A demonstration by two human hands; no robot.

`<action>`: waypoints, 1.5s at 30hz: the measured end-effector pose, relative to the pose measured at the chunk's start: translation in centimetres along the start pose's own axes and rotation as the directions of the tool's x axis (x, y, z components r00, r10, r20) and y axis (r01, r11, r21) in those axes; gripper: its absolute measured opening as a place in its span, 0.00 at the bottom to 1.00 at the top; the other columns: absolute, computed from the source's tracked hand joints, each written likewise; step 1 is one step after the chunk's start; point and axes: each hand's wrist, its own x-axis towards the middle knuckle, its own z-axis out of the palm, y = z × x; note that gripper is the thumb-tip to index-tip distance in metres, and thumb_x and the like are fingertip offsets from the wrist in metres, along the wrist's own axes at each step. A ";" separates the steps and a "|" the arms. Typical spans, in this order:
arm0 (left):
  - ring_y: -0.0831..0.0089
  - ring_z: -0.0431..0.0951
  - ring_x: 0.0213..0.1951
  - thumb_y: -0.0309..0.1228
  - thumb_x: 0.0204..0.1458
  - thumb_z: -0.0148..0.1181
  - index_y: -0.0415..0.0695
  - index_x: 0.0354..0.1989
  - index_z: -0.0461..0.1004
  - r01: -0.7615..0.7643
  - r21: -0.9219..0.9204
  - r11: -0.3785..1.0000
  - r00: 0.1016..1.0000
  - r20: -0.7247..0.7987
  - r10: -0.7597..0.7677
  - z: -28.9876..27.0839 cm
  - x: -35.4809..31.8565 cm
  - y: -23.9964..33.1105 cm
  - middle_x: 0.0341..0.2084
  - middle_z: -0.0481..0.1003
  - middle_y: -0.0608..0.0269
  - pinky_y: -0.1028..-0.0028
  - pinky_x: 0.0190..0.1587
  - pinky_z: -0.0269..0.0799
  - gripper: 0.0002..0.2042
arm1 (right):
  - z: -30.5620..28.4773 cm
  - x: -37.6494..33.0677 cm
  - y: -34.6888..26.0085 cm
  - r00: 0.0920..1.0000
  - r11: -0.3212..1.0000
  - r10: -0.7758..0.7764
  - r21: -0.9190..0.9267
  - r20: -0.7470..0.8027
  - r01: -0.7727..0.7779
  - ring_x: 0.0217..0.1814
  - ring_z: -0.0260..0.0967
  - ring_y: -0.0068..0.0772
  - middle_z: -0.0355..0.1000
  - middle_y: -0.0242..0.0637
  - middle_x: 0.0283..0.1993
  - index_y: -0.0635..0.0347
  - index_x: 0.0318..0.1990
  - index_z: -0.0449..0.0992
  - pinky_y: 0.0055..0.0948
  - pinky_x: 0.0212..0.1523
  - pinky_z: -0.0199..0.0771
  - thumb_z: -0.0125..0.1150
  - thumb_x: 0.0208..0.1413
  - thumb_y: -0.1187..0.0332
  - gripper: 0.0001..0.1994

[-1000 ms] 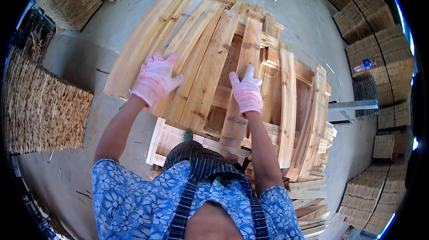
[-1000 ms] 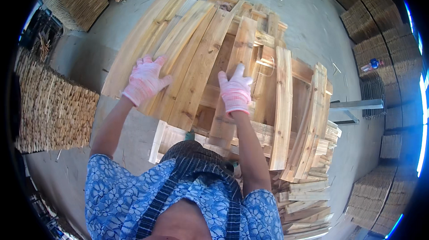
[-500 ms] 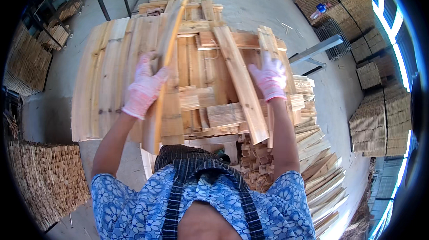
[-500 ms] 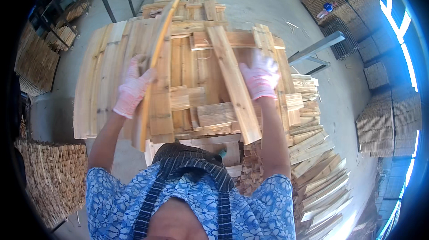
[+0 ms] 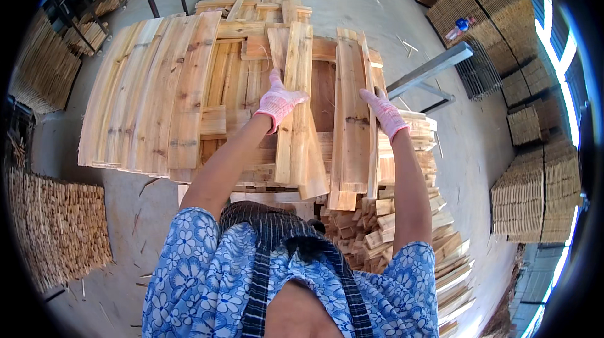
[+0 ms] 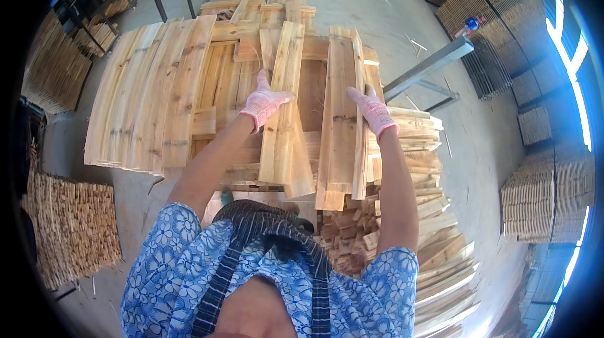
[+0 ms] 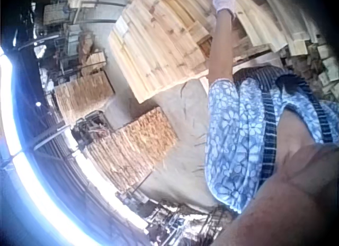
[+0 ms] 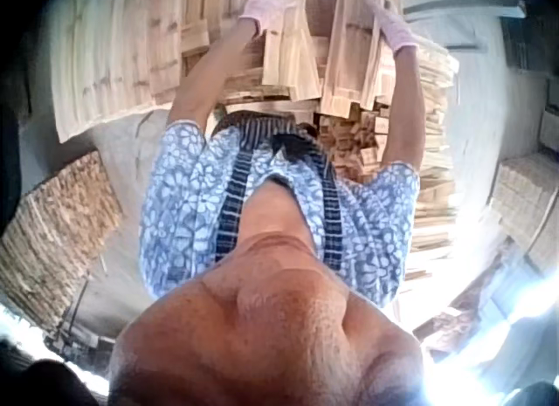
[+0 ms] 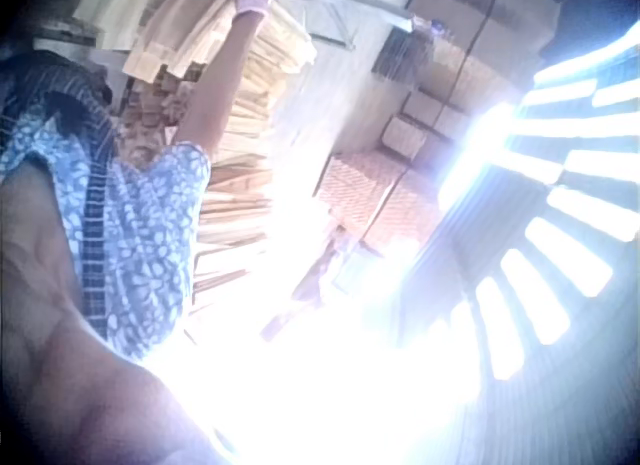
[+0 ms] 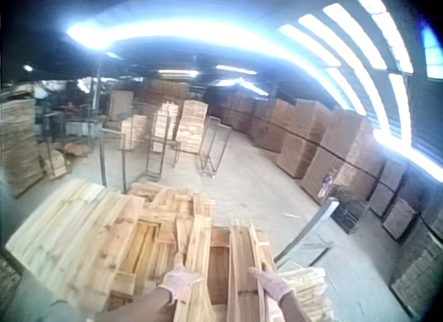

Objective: The person picks up wooden planks from a pile and stacks them onto a wooden pallet. They repeatedly lift, carry, and place the planks in a neat arrangement on the pallet.

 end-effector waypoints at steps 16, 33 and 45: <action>0.29 0.64 0.64 0.47 0.49 0.69 0.55 0.77 0.50 0.025 0.901 0.434 0.898 -0.211 0.387 -9.6 -1.9 -2.6 0.72 0.51 0.29 0.47 0.64 0.65 0.47 | 6.2 -1.0 -7.4 0.975 0.621 -0.136 -0.782 -0.176 -0.055 0.65 0.67 0.67 0.65 0.62 0.64 0.43 0.73 0.55 0.58 0.60 0.72 0.64 0.52 0.41 0.44; 0.34 0.57 0.69 0.41 0.56 0.59 0.45 0.63 0.70 -0.142 0.860 0.489 0.874 -0.123 0.470 -13.2 -3.2 -4.7 0.68 0.61 0.40 0.38 0.69 0.46 0.26 | 23.6 -1.7 -13.3 0.997 0.740 0.021 -0.669 -0.080 -0.069 0.66 0.68 0.67 0.54 0.69 0.71 0.49 0.79 0.38 0.52 0.62 0.73 0.69 0.47 0.48 0.56; 0.54 0.68 0.66 0.37 0.62 0.51 0.46 0.67 0.67 0.396 0.837 0.377 0.869 -0.475 0.141 -56.8 -6.6 -16.8 0.62 0.71 0.47 0.63 0.68 0.62 0.25 | 28.5 -2.5 -18.6 1.000 0.826 0.027 -0.563 -0.002 -0.024 0.63 0.70 0.67 0.60 0.68 0.67 0.49 0.78 0.45 0.55 0.61 0.72 0.64 0.54 0.44 0.49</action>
